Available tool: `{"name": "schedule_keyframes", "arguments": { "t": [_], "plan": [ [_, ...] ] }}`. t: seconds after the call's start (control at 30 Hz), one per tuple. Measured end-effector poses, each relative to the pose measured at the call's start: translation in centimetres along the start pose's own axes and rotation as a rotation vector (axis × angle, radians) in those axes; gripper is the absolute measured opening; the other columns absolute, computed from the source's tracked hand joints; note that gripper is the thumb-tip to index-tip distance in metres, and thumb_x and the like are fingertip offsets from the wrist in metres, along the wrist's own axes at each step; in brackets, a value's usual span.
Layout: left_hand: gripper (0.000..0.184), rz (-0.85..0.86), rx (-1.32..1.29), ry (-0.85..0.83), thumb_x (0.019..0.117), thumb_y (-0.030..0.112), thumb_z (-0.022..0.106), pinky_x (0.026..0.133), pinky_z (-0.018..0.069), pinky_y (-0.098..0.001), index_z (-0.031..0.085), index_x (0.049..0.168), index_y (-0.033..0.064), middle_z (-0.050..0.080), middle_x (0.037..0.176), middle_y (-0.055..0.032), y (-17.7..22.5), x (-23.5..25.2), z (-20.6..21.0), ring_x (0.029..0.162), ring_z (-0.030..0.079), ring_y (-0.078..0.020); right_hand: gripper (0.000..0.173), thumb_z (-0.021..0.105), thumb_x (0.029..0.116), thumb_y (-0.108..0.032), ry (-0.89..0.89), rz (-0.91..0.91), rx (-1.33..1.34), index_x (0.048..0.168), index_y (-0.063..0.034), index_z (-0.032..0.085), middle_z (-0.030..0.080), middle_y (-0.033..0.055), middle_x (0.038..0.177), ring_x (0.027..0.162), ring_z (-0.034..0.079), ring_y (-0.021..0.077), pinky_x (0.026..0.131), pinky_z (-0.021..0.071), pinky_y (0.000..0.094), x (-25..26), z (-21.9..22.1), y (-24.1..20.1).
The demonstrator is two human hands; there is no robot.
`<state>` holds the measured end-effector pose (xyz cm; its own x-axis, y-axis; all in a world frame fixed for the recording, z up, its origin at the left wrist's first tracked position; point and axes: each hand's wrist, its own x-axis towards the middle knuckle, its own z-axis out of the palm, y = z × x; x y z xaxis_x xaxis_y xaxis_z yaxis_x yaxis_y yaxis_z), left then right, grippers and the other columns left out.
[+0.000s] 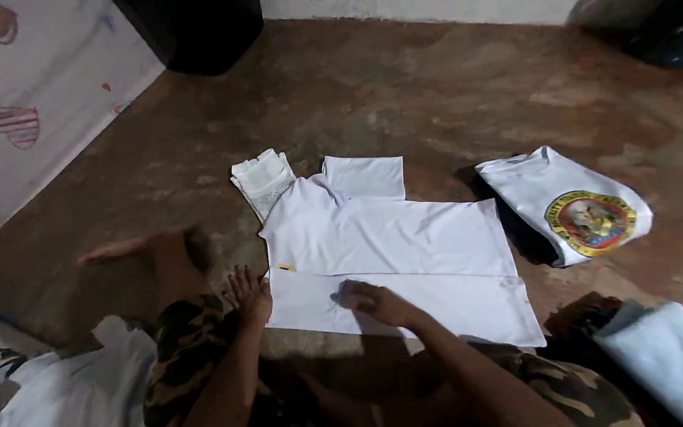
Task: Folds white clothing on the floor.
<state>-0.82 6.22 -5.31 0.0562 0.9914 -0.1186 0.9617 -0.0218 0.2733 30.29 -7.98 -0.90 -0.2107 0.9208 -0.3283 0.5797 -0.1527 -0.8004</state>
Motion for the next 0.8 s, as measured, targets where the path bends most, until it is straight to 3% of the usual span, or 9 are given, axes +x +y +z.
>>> {"name": "schedule_keyframes", "arguments": {
  "t": [0.1, 0.23, 0.37, 0.43, 0.53, 0.63, 0.7, 0.77, 0.8],
  "plan": [
    [0.061, 0.132, -0.041, 0.124, 0.1088, 0.041, 0.038, 0.121, 0.0036, -0.0709, 0.034, 0.16, 0.0089, 0.017, 0.17, -0.0183, 1.5, 2.7, -2.2, 0.157, 0.01, -0.042, 0.044, 0.057, 0.1048, -0.026, 0.138, 0.165, -0.087, 0.142, -0.0012, 0.058, 0.057, 0.0223, 0.144, 0.136, 0.053, 0.0348, 0.117, 0.0384, 0.0503, -2.4, -5.8, 2.6],
    [0.056, 0.209, -0.068, 0.063, 0.1068, 0.036, 0.05, 0.122, 0.0154, -0.0667, 0.042, 0.155, 0.0081, 0.03, 0.165, -0.0176, 5.5, 7.8, -5.6, 0.154, 0.023, -0.0395, 0.042, 0.061, 0.1036, -0.023, 0.227, 0.325, -0.08, 0.137, 0.0022, 0.06, 0.059, 0.0249, 0.14, 0.131, 0.056, 0.0399, 0.113, 0.0414, 0.0549, -5.4, -11.2, 7.8],
    [0.055, 0.278, -0.101, 0.009, 0.1056, 0.034, 0.055, 0.117, 0.0334, -0.0624, 0.046, 0.151, 0.0036, 0.043, 0.155, -0.0238, 10.0, 13.6, -7.5, 0.144, 0.041, -0.0425, 0.035, 0.059, 0.1045, -0.018, 0.48, 0.476, -0.05, 0.132, 0.004, 0.062, 0.061, 0.0275, 0.135, 0.127, 0.058, 0.0409, 0.11, 0.0434, 0.0558, -6.5, -14.4, 11.1],
    [0.055, 0.307, -0.12, -0.045, 0.1075, 0.033, 0.052, 0.116, 0.0348, -0.0609, 0.043, 0.152, 0.0007, 0.044, 0.154, -0.0261, 12.5, 15.6, -7.9, 0.143, 0.043, -0.0428, 0.034, 0.058, 0.1033, -0.015, 0.557, 0.529, -0.087, 0.13, 0.0055, 0.063, 0.06, 0.0296, 0.134, 0.128, 0.057, 0.0433, 0.109, 0.0423, 0.0576, -6.3, -15.7, 12.0],
    [0.058, 0.326, -0.135, -0.114, 0.1087, 0.03, 0.05, 0.118, 0.0323, -0.06, 0.036, 0.155, -0.0007, 0.042, 0.155, -0.028, 15.4, 18.3, -7.0, 0.144, 0.042, -0.0437, 0.036, 0.055, 0.1029, -0.014, 0.59, 0.557, -0.198, 0.133, 0.0041, 0.062, 0.053, 0.027, 0.145, 0.137, 0.048, 0.0439, 0.114, 0.0386, 0.0569, -5.1, -18.2, 13.6],
    [0.066, 0.264, -0.073, -0.169, 0.1075, 0.04, 0.051, 0.113, 0.0341, -0.0668, 0.034, 0.156, -0.0005, 0.052, 0.146, -0.0288, 17.7, 20.0, -6.1, 0.138, 0.048, -0.0474, 0.035, 0.054, 0.1024, -0.012, 0.634, 0.559, -0.306, 0.135, 0.0004, 0.062, 0.046, 0.022, 0.154, 0.142, 0.042, 0.0444, 0.113, 0.038, 0.06, -3.1, -20.4, 15.5],
    [0.069, 0.187, -0.007, -0.223, 0.1052, 0.05, 0.051, 0.11, 0.0315, -0.0721, 0.045, 0.149, -0.0035, 0.057, 0.139, -0.0308, 18.9, 20.4, -6.1, 0.135, 0.05, -0.0496, 0.038, 0.054, 0.1016, -0.007, 0.624, 0.556, -0.387, 0.138, -0.004, 0.06, 0.043, 0.018, 0.158, 0.146, 0.038, 0.0436, 0.112, 0.0376, 0.0629, -1.6, -21.7, 16.2],
    [0.065, 0.186, 0.092, -0.274, 0.1036, 0.052, 0.053, 0.103, 0.0378, -0.0727, 0.061, 0.129, -0.007, 0.062, 0.128, -0.033, 19.4, 21.2, -5.8, 0.126, 0.055, -0.0505, 0.045, 0.056, 0.1004, -0.005, 0.585, 0.537, -0.483, 0.145, -0.0089, 0.056, 0.038, 0.013, 0.163, 0.15, 0.032, 0.0426, 0.112, 0.0367, 0.0661, -0.2, -22.9, 17.2],
    [0.061, 0.201, 0.119, -0.298, 0.1036, 0.049, 0.055, 0.101, 0.0403, -0.072, 0.064, 0.122, -0.0077, 0.063, 0.123, -0.0333, 19.5, 21.5, -5.6, 0.122, 0.057, -0.0505, 0.048, 0.057, 0.0998, -0.005, 0.567, 0.541, -0.515, 0.147, -0.0113, 0.054, 0.036, 0.0111, 0.164, 0.151, 0.03, 0.0432, 0.109, 0.0372, 0.0684, 0.3, -23.4, 17.6]
  ]
}}
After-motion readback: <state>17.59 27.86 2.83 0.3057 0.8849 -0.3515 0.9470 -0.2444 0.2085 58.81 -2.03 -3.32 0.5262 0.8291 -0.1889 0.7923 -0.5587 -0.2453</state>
